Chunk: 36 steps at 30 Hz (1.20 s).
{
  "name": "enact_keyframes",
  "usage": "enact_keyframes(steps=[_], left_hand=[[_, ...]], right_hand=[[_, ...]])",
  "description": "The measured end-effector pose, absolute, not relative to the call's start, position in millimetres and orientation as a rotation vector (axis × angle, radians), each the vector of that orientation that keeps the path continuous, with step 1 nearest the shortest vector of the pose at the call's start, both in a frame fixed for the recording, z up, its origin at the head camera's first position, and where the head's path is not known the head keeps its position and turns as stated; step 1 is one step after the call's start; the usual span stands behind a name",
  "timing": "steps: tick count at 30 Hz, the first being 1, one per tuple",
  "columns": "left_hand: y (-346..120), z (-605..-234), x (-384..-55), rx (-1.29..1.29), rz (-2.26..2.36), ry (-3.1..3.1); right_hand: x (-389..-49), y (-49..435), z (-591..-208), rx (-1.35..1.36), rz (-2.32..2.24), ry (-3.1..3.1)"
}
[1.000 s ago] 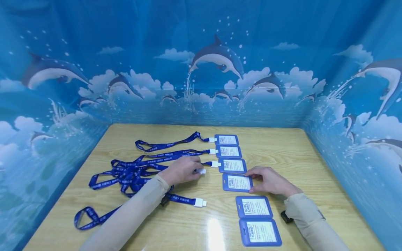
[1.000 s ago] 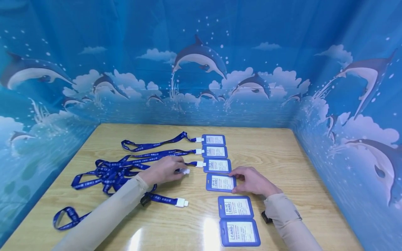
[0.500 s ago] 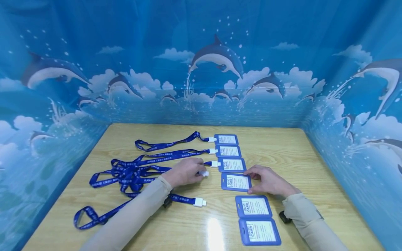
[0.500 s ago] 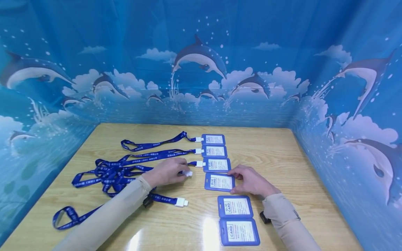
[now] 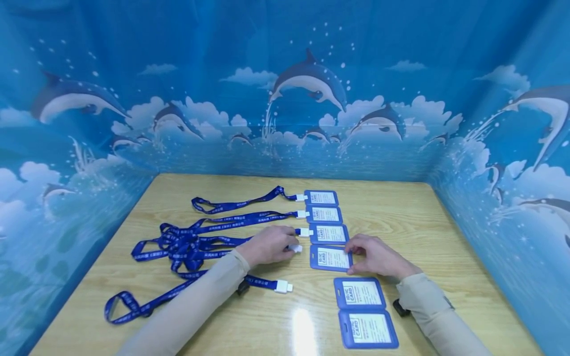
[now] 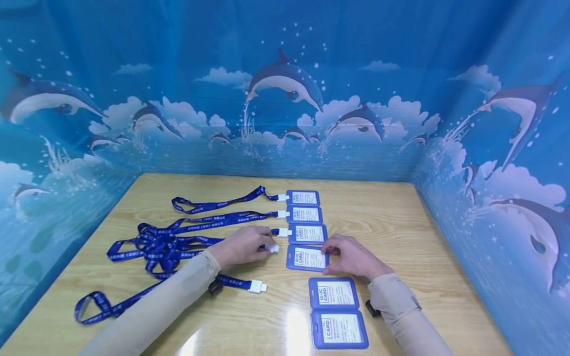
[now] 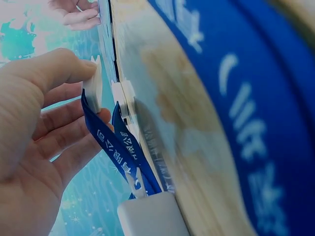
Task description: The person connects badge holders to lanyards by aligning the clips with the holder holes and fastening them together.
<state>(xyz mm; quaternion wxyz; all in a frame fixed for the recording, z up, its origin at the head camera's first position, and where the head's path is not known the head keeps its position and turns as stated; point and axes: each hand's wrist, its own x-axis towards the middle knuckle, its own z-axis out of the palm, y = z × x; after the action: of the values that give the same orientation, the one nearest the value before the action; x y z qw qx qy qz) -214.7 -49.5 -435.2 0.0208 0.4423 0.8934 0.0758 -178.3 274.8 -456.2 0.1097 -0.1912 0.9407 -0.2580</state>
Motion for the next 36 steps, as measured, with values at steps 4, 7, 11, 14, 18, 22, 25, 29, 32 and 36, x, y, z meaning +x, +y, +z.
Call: enact_keyframes(steps=[4,7,11,14,18,22,25,29,32,36], left_hand=[[-47.7,-436.4,-214.1,1.379,0.236,2.769],[-46.3,-438.0,-214.0,1.395,0.242,2.762],[-43.6,-439.3,-213.8,1.409,0.244,2.755],[-41.1,-439.2,-213.3,1.414,0.252,2.749],[-38.2,-438.4,-212.2,1.395,0.248,2.735],[-35.6,-438.7,-211.2,1.363,0.221,2.729],[-33.2,-439.5,-211.3,1.356,0.196,2.724],[-29.9,-439.3,-212.0,1.358,0.154,2.724],[-28.1,-439.3,-212.0,1.35,0.131,2.723],[-26.6,-440.5,-211.9,1.344,0.104,2.716]], right_hand=[[-179.0,273.8,-456.8,-0.605,-0.767,2.774],[-178.7,273.7,-456.6,-0.612,-0.757,2.792],[-178.3,273.1,-456.4,-0.604,-0.745,2.811],[-178.4,272.0,-456.2,-0.601,-0.737,2.819],[-178.4,270.1,-455.9,-0.61,-0.744,2.819],[-178.3,267.9,-455.2,-0.609,-0.773,2.806],[-178.6,266.3,-454.5,-0.602,-0.785,2.795],[-178.7,264.6,-453.5,-0.599,-0.797,2.79],[-178.3,263.7,-453.3,-0.586,-0.805,2.789],[-178.7,262.7,-454.0,-0.554,-0.807,2.779]])
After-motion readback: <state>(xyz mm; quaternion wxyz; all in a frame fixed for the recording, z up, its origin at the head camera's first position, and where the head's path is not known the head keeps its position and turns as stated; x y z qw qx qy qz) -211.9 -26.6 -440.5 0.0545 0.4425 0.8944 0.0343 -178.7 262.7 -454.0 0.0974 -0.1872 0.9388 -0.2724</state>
